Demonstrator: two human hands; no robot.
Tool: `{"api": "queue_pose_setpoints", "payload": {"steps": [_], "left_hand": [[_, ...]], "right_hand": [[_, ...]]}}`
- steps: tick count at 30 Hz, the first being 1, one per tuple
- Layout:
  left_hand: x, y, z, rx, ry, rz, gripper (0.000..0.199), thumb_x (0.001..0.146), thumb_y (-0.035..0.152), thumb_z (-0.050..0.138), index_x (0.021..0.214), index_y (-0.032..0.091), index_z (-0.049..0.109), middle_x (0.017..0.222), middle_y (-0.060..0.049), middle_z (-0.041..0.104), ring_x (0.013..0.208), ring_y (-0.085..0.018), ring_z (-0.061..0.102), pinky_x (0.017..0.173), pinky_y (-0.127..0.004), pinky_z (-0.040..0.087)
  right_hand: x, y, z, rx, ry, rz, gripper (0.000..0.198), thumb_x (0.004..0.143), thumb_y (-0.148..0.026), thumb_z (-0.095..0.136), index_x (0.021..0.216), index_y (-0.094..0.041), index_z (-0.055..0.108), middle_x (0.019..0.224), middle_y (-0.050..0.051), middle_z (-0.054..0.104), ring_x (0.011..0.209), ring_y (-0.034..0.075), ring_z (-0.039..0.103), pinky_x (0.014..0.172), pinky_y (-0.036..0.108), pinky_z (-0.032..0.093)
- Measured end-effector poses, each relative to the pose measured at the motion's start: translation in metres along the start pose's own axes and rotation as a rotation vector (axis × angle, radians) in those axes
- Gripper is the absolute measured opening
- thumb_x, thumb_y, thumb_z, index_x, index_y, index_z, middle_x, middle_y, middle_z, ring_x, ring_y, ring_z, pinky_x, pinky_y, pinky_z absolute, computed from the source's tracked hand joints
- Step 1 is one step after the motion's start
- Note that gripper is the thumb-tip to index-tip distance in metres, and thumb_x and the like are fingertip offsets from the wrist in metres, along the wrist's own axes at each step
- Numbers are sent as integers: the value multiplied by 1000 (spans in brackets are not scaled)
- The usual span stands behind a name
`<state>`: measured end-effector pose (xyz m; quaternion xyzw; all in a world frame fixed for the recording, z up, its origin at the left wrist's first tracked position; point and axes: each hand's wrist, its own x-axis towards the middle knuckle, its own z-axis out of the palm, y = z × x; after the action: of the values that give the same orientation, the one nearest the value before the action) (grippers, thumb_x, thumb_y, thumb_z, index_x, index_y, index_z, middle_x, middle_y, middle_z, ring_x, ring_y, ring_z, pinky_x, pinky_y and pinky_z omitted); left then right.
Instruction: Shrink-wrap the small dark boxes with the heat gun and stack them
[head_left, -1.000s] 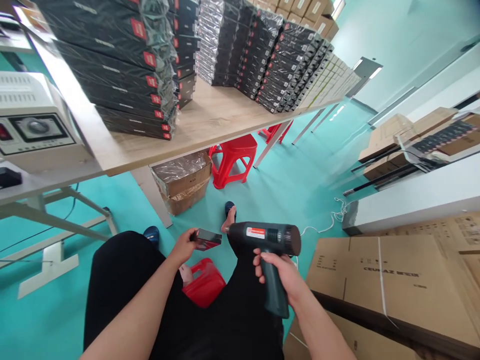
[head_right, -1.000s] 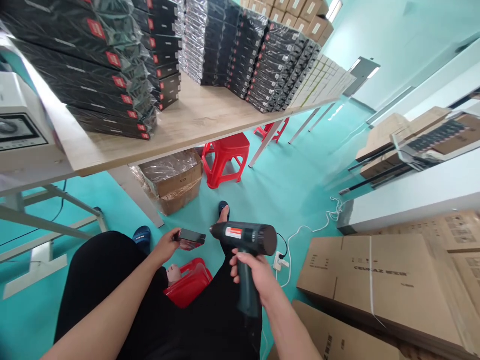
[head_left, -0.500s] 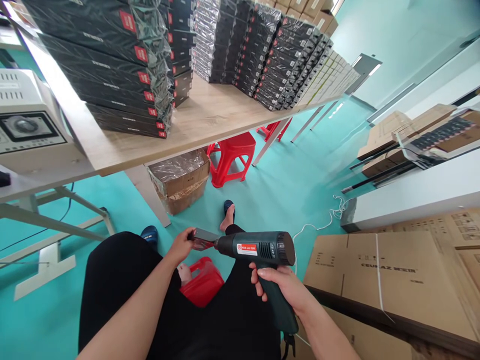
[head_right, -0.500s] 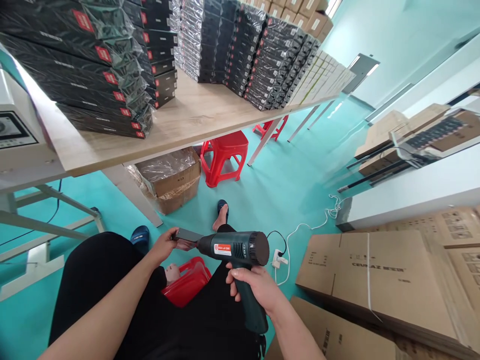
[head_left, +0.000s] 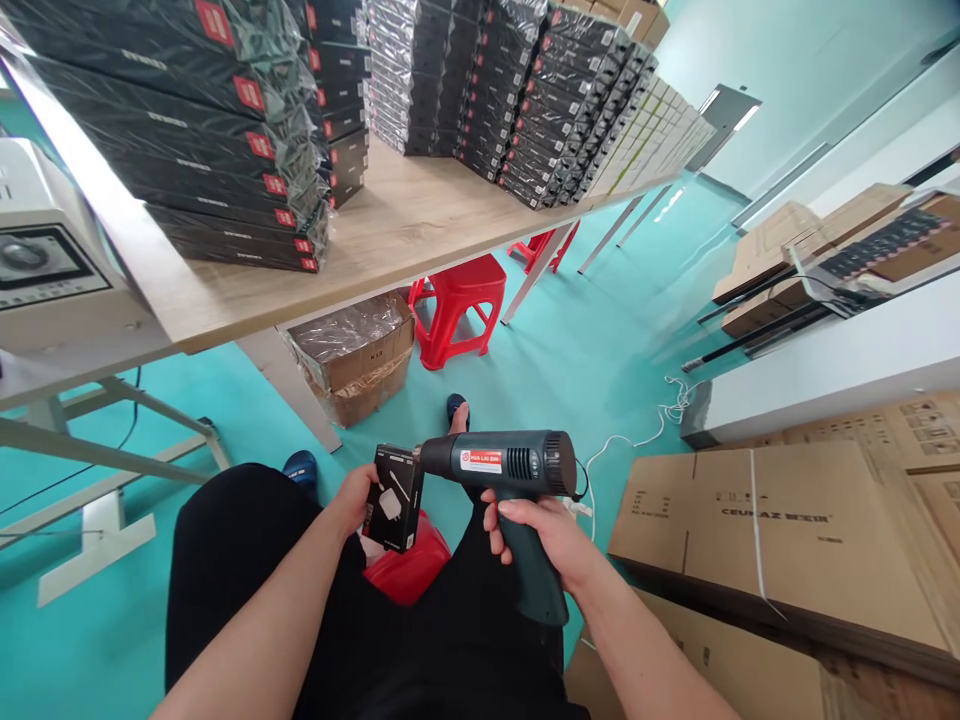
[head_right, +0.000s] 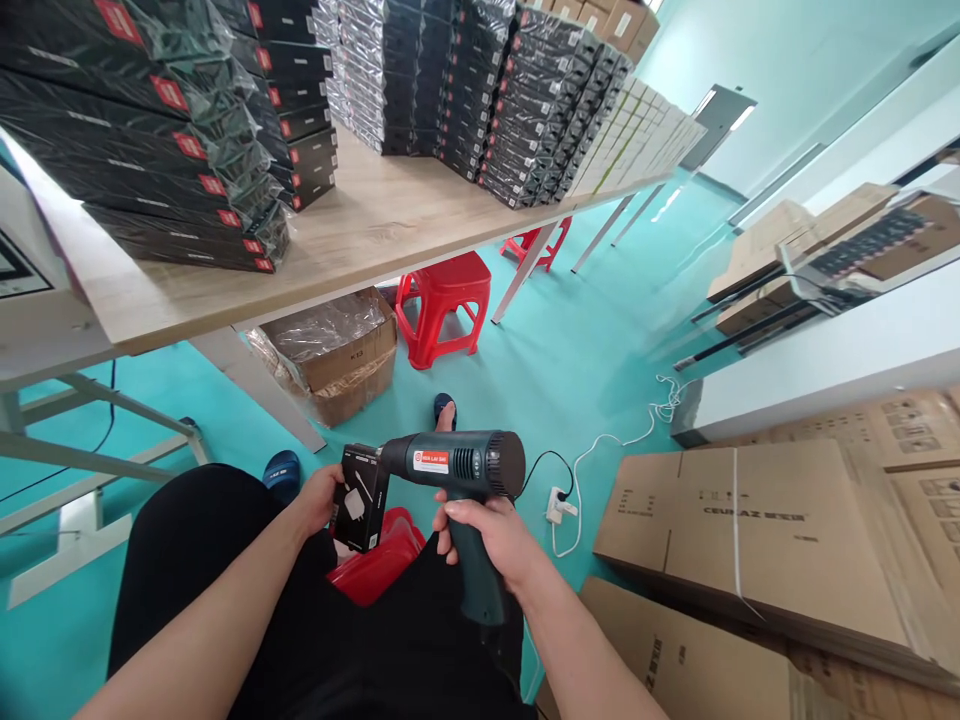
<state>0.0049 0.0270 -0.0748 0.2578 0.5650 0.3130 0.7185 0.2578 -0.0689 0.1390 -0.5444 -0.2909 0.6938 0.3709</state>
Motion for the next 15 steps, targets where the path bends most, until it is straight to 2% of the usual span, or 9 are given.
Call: {"api": "queue_pose_setpoints", "payload": {"steps": [3, 6, 11, 15], "left_hand": [[-2, 5, -1, -303, 21, -186, 13, 52, 22, 48, 61, 17, 56, 58, -7, 64, 52, -22, 61, 52, -36, 54], [-3, 9, -1, -421, 75, -205, 15, 51, 20, 49, 63, 16, 57, 55, -7, 62, 50, -23, 61, 49, -37, 54], [-2, 13, 0, -494, 139, -204, 12, 52, 18, 50, 63, 18, 54, 53, -6, 60, 45, -23, 59, 45, -37, 53], [-1, 13, 1, -530, 167, -191, 13, 53, 18, 50, 65, 18, 54, 53, -6, 61, 45, -24, 59, 45, -38, 53]], "right_hand": [[-1, 8, 4, -31, -46, 50, 29, 78, -32, 64, 100, -12, 66, 80, 7, 67, 61, 17, 63, 55, 30, 50], [-11, 19, 2, -93, -93, 132, 29, 76, -31, 65, 99, -12, 67, 78, 6, 67, 59, 16, 62, 54, 29, 49], [-32, 34, -6, -227, -171, 235, 28, 72, -27, 69, 95, -10, 69, 71, 5, 65, 53, 14, 60, 52, 28, 47], [-34, 36, -10, -148, -82, 202, 31, 76, -31, 66, 99, -11, 68, 76, 6, 66, 57, 15, 61, 54, 28, 48]]}}
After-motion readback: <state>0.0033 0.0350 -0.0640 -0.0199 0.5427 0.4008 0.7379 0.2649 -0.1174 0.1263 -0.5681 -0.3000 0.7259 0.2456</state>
